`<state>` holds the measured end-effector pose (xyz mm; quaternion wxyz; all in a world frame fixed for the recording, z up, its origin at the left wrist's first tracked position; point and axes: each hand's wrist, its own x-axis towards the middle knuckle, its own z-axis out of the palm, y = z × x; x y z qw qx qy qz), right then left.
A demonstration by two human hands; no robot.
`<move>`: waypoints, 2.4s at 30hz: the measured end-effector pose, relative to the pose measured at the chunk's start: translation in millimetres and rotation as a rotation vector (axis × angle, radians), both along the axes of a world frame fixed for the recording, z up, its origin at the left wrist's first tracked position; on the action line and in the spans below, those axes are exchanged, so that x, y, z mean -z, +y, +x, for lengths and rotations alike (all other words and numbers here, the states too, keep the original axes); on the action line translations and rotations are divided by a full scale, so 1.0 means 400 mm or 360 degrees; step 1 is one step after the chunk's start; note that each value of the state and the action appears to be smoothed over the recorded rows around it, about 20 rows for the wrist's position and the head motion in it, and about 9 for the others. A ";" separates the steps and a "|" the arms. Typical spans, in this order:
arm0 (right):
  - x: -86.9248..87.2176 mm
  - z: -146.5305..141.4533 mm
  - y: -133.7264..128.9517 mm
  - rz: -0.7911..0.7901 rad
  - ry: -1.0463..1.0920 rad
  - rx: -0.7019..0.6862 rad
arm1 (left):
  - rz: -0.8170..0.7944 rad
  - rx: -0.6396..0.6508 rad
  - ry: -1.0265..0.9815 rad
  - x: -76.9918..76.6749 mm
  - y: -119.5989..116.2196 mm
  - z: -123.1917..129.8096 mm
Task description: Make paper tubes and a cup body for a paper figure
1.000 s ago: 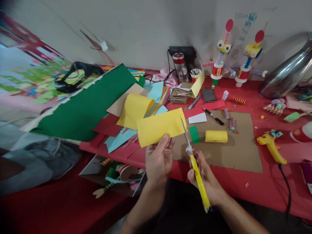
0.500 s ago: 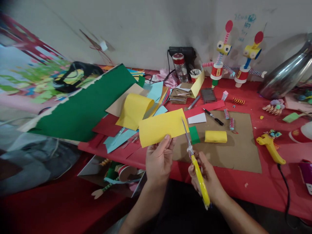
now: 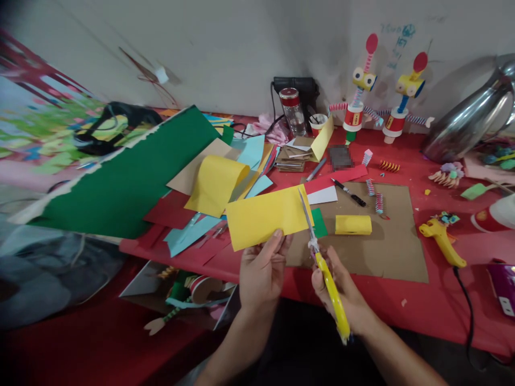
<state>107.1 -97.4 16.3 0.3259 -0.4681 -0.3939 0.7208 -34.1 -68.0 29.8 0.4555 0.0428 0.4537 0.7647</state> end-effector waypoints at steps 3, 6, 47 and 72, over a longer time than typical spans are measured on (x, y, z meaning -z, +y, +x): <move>0.006 -0.007 -0.005 -0.0005 -0.0002 0.0165 | -0.0018 0.0015 -0.0021 0.000 -0.002 0.006; 0.014 -0.014 -0.007 -0.0006 -0.0008 0.0276 | -0.0031 0.0041 -0.0014 0.000 -0.005 0.010; -0.005 0.189 0.041 0.1724 -0.2087 -0.0917 | -0.0422 0.1053 0.2662 0.113 0.133 -0.122; 0.033 0.212 0.237 0.1151 -0.1390 0.0076 | 0.0319 0.1797 0.2240 0.022 0.276 -0.035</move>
